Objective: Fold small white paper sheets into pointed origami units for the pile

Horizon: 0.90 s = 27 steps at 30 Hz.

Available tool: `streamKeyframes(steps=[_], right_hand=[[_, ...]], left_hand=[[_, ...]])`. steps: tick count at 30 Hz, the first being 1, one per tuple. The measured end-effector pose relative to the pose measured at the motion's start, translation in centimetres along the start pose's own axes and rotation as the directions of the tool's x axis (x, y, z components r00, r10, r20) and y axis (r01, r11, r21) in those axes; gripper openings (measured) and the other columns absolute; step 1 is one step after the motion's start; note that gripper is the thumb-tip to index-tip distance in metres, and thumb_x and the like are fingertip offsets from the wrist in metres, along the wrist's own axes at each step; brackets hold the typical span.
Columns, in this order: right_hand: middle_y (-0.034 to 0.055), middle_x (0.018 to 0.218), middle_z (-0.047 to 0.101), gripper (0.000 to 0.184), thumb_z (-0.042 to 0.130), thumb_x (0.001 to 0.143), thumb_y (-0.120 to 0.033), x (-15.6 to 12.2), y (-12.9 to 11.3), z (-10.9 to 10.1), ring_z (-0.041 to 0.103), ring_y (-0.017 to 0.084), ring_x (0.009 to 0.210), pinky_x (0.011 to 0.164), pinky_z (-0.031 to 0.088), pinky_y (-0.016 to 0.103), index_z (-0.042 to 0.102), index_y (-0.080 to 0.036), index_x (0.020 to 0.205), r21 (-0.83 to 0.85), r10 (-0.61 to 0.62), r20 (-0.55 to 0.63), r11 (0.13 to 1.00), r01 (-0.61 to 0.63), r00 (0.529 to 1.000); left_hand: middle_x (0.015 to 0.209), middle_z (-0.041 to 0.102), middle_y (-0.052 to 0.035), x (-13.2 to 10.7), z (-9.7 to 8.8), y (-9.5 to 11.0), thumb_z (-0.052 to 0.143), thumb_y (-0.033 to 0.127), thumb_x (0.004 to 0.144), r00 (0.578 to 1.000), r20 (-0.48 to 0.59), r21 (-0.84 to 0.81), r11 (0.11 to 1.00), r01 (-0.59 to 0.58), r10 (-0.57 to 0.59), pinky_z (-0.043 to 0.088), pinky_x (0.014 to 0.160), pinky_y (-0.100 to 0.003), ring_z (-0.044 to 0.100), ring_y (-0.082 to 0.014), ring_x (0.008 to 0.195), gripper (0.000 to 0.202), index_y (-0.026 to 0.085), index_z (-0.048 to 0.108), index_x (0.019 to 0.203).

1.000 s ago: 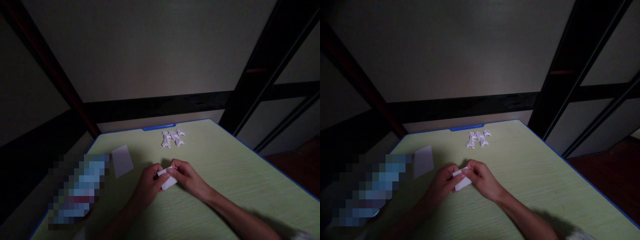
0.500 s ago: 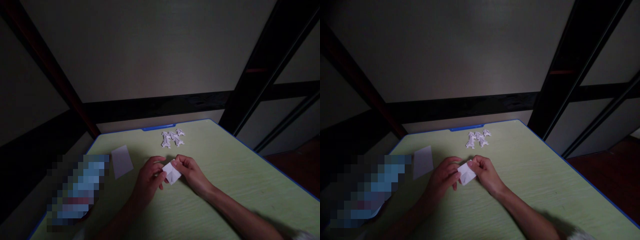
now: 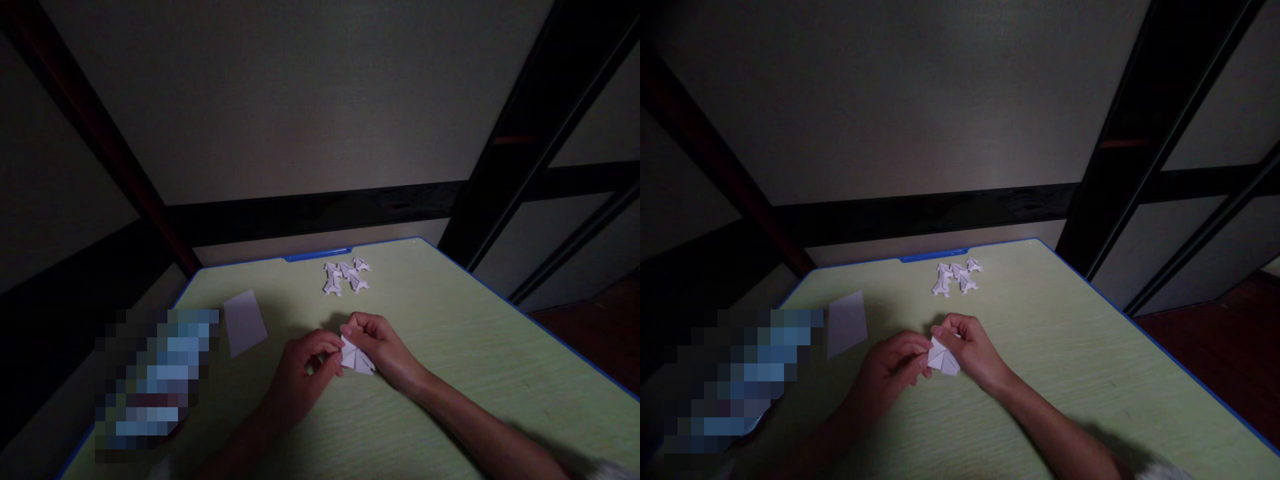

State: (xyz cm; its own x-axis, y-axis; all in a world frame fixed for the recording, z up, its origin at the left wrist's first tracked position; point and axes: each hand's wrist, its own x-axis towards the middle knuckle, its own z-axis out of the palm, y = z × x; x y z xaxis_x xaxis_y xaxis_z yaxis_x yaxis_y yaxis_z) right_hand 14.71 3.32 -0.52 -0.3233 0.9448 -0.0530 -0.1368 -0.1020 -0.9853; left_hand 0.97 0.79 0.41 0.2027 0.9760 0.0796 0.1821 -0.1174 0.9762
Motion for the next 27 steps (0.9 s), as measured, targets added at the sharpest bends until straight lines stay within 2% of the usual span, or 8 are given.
streamKeyframes(steps=[5, 8, 13, 16, 21, 27], right_hand=[[-0.0056, 0.044, 0.042, 0.036, 0.059, 0.06, -0.046, -0.1, -0.2, 0.1, 0.031, 0.004, 0.038, 0.039, 0.021, 0.019, 0.044, -0.015, 0.051, -0.046, 0.013, 0.012, 0.999, -0.012, 1.0], [-0.0058, 0.044, 0.04, 0.037, 0.059, 0.06, -0.047, -0.1, -0.3, 0.2, 0.03, 0.004, 0.04, 0.04, 0.021, 0.019, 0.045, -0.015, 0.051, -0.072, 0.0, 0.03, 0.997, 0.003, 1.0], [-0.0057, 0.047, 0.039, 0.033, 0.059, 0.062, -0.044, -0.1, -0.4, 0.2, 0.031, 0.005, 0.043, 0.041, 0.02, 0.019, 0.046, -0.014, 0.056, -0.039, 0.004, 0.056, 0.999, -0.002, 0.998], [-0.0056, 0.048, 0.037, 0.033, 0.056, 0.065, -0.043, -0.1, -0.1, 0.1, 0.031, 0.005, 0.044, 0.043, 0.021, 0.02, 0.046, -0.013, 0.055, -0.029, -0.011, 0.058, 0.999, 0.013, 0.998], [-0.0051, 0.049, 0.037, 0.031, 0.052, 0.069, -0.042, 0.0, 0.2, -0.1, 0.031, 0.005, 0.044, 0.042, 0.021, 0.02, 0.046, -0.013, 0.058, -0.112, -0.036, 0.077, 0.993, 0.044, 0.996], [-0.005, 0.049, 0.036, 0.03, 0.049, 0.071, -0.041, -0.4, -0.1, 0.1, 0.03, 0.006, 0.045, 0.041, 0.021, 0.019, 0.046, -0.013, 0.061, -0.193, -0.047, 0.08, 0.979, 0.062, 0.996]], left_hand=[[0.053, 0.057, 0.0009, 0.0, 0.2, 0.2, 0.054, 0.014, 0.062, 1.0, -0.002, 0.082, 0.997, -0.007, 0.007, 0.037, 0.045, -0.018, 0.052, -0.0101, 0.049, 0.006, 0.015, 0.059, 0.065], [0.057, 0.057, -0.0001, 0.1, 0.1, 0.0, 0.056, 0.014, 0.062, 0.998, -0.006, 0.141, 0.988, -0.066, 0.068, 0.036, 0.047, -0.018, 0.051, -0.0101, 0.053, 0.005, 0.015, 0.058, 0.058], [0.061, 0.054, 0.0001, 0.3, -0.3, -0.5, 0.055, 0.019, 0.066, 0.989, -0.112, 0.153, 0.985, -0.08, 0.097, 0.036, 0.045, -0.017, 0.048, -0.0089, 0.053, 0.009, 0.015, 0.055, 0.058], [0.06, 0.051, 0.0018, 0.3, -0.4, -0.7, 0.053, 0.021, 0.068, 0.988, -0.139, 0.118, 0.992, -0.046, 0.063, 0.036, 0.043, -0.016, 0.046, -0.0074, 0.049, 0.01, 0.015, 0.053, 0.06], [0.057, 0.047, 0.0043, 0.5, -0.2, -0.8, 0.052, 0.022, 0.068, 0.99, -0.138, -0.008, 1.0, 0.01, -0.011, 0.035, 0.04, -0.015, 0.042, -0.0051, 0.045, 0.011, 0.015, 0.049, 0.061], [0.056, 0.047, 0.0054, 0.7, -0.1, -1.1, 0.052, 0.021, 0.068, 0.989, -0.145, -0.091, 0.996, 0.005, -0.018, 0.035, 0.039, -0.015, 0.042, -0.004, 0.042, 0.011, 0.015, 0.046, 0.061]])
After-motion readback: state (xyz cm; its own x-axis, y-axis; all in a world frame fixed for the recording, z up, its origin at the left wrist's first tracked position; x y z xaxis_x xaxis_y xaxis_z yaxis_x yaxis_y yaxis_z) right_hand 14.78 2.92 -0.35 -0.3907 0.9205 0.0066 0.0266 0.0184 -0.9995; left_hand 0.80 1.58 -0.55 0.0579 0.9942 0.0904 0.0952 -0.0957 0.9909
